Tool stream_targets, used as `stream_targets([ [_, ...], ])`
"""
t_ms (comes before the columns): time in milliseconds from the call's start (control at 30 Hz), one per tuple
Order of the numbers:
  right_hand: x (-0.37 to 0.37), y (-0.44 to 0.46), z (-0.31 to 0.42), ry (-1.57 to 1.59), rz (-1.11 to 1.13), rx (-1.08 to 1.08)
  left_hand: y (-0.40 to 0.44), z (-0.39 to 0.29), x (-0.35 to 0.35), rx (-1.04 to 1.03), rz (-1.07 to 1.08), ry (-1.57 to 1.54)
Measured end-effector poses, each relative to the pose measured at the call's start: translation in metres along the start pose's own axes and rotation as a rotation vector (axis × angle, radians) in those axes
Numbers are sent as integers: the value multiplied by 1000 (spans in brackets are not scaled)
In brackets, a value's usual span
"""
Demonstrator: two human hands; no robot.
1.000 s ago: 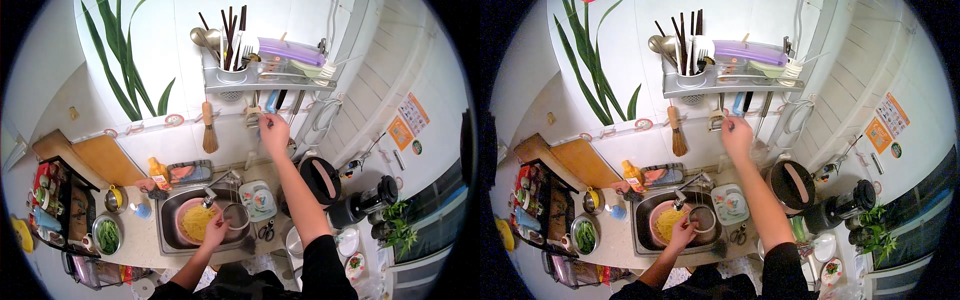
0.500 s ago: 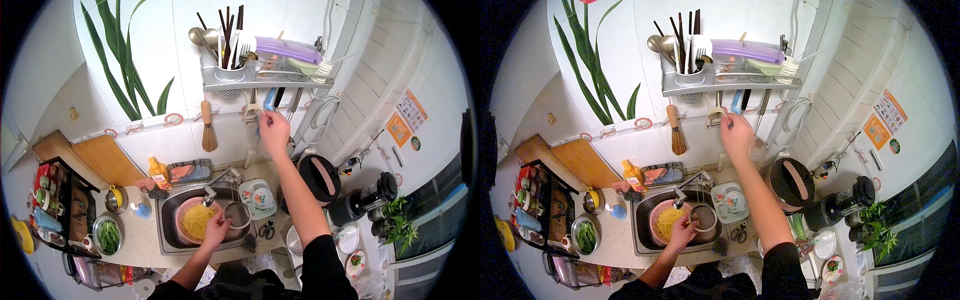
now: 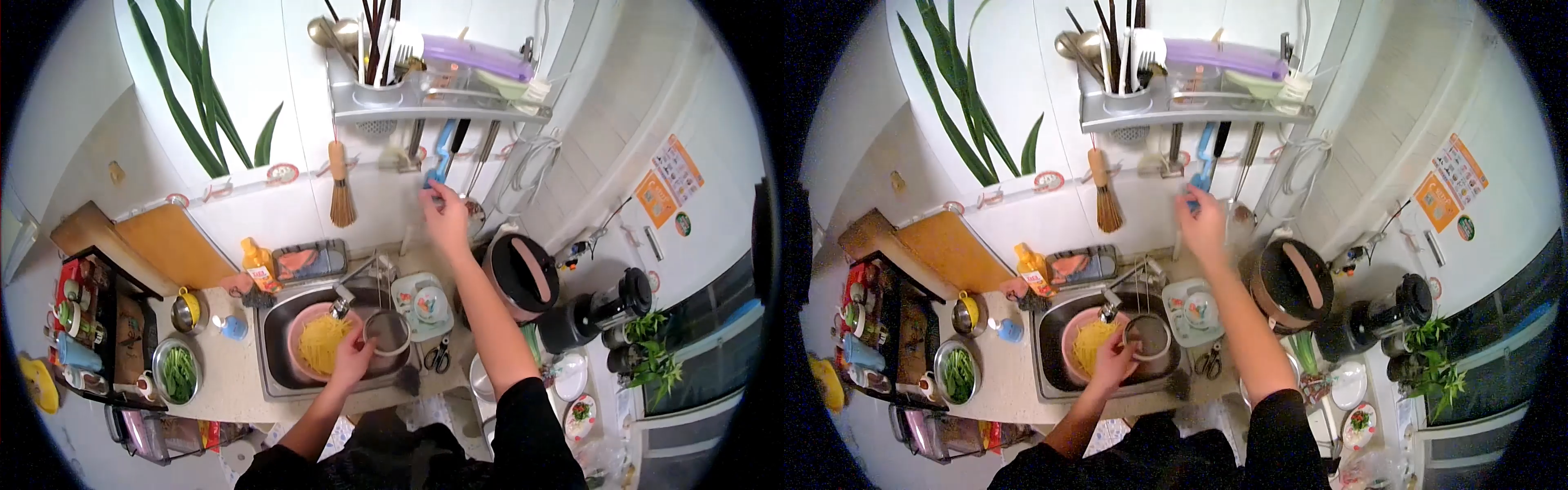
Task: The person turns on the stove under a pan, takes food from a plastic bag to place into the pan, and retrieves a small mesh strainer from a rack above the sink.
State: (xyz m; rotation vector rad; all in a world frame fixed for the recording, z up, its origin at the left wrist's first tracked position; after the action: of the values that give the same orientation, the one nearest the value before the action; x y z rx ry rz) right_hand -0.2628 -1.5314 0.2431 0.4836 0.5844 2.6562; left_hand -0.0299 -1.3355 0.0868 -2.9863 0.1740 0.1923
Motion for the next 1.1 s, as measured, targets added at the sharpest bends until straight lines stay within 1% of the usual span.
stream_targets([
  [67, 18, -49, -20, 59, 225, -123, 6, 5, 1, -67, -4, 151],
  [100, 28, -67, -9, -121, 371, -73, 6, -3, -2, -66, 23, 175],
  [200, 56, -121, 10, -42, 371, 58, 12, -21, -14, -112, 113, 335],
  [233, 71, -133, 29, -53, 455, -124, 10, -41, -22, -147, 151, 396],
  [300, 97, -156, 34, -334, 303, 99, 13, -50, -37, -231, 215, 494],
  [333, 110, -167, 36, -479, 228, 209, 14, -48, -44, -214, 270, 527],
  [367, 125, -179, 35, -557, 239, 194, 15, -47, -53, -198, 328, 561],
  [467, 164, -208, 55, -898, 399, 212, 15, -41, -87, -171, 516, 621],
  [500, 176, -219, 56, -889, 365, 195, 12, -38, -101, -175, 582, 616],
  [533, 189, -234, 48, -907, 377, 138, 10, -34, -114, -178, 649, 609],
  [600, 216, -271, 29, -936, 399, 21, 3, -32, -142, -156, 827, 683],
  [633, 228, -285, 34, -964, 375, -13, -2, -32, -155, -149, 915, 719],
  [700, 250, -321, 37, -935, 390, -210, -17, -23, -178, -168, 1060, 738],
  [733, 261, -341, 39, -914, 393, -304, -25, -19, -189, -166, 1082, 703],
  [767, 273, -365, 37, -911, 325, -303, -34, -16, -200, -161, 1105, 670],
  [800, 284, -389, 38, -901, 266, -404, -42, -13, -211, -157, 1129, 639],
  [833, 294, -414, 41, -890, 204, -505, -48, -4, -218, -242, 1114, 597],
  [867, 304, -441, 44, -876, 139, -606, -55, 6, -223, -214, 1086, 560],
  [900, 313, -470, 45, -846, 18, -622, -62, 14, -230, -186, 1059, 523],
  [933, 322, -498, 52, -787, -95, -690, -70, 25, -235, -155, 1033, 486],
  [967, 329, -526, 60, -726, -210, -754, -77, 46, -237, -69, 1015, 433],
  [1000, 335, -555, 67, -665, -325, -812, -92, 51, -242, 47, 1040, 404],
  [1067, 338, -617, 80, -495, -689, -738, -127, 58, -251, 286, 1079, 359],
  [1100, 335, -646, 85, -412, -887, -698, -142, 77, -251, 296, 1113, 408],
])
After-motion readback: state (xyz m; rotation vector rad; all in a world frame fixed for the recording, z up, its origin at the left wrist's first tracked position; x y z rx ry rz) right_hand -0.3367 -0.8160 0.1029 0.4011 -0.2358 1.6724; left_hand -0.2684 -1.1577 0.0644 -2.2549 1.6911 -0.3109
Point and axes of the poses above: each hand's wrist, its own y-axis towards the middle knuckle, its own x-axis out of the back of the hand, z = x × y, the point moved 3 cm from there along y, towards the middle knuckle, and after that the axes turned 5 degrees about y, right-handed, at the moved point
